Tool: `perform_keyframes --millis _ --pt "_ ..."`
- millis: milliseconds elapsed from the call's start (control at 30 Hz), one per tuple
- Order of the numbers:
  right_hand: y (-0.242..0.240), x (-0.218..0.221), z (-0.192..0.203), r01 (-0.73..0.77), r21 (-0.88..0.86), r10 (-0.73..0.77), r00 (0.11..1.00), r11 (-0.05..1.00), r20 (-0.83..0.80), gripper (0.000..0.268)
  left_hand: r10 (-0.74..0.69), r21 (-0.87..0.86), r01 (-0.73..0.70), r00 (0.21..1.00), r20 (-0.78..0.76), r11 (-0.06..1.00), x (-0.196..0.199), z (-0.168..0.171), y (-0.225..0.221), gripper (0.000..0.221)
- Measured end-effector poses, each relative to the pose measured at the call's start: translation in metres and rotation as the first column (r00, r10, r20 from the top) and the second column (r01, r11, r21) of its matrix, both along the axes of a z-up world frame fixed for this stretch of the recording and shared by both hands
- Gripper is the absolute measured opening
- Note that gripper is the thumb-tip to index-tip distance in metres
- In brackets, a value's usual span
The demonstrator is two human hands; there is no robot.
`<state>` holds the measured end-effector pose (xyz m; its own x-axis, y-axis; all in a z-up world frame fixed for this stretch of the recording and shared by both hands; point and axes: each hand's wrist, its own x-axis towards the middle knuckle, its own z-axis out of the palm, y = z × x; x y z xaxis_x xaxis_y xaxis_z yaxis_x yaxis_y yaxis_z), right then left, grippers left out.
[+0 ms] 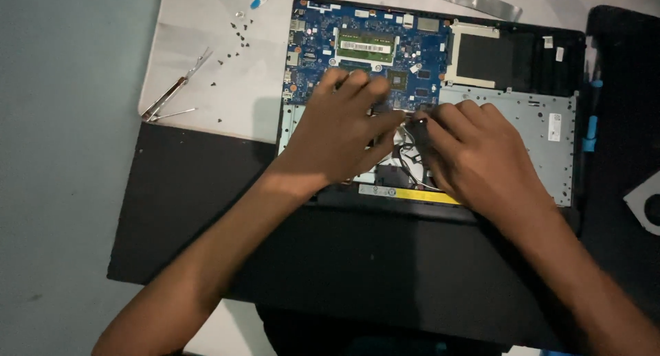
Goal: Reinstalling a motherboard into a laptop chassis and connecting internal ribbon cables and wires.
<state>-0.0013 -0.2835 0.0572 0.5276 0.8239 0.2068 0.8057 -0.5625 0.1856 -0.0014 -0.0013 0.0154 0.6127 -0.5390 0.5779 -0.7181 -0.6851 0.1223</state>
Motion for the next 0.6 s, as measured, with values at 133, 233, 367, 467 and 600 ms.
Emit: perform_keyframes --millis 133,233,367,467,600 --pt "-0.003 -0.001 -0.006 0.058 -0.139 -0.058 0.998 0.989 0.004 0.058 0.015 0.046 -0.014 0.999 -0.035 0.999 0.000 0.004 -0.003 0.023" --pt "0.000 0.001 -0.004 0.015 -0.046 -0.014 0.999 0.999 0.037 0.025 0.005 0.019 -0.005 0.999 0.035 1.000 0.000 0.014 -0.006 0.015" --pt "-0.004 0.009 -0.015 -0.023 0.153 0.035 0.997 0.988 -0.075 0.038 0.016 0.004 -0.016 0.994 0.106 1.000 -0.002 0.025 -0.006 0.016" --pt "-0.007 0.011 -0.018 0.037 0.302 0.024 0.980 0.953 -0.196 0.035 -0.017 -0.078 0.016 1.000 -0.015 0.997 -0.004 0.018 -0.002 0.013" --pt "-0.003 0.010 -0.017 0.057 0.406 0.058 0.963 0.912 -0.264 0.034 -0.079 -0.213 0.056 0.992 -0.101 0.975 -0.005 0.016 0.005 0.012"
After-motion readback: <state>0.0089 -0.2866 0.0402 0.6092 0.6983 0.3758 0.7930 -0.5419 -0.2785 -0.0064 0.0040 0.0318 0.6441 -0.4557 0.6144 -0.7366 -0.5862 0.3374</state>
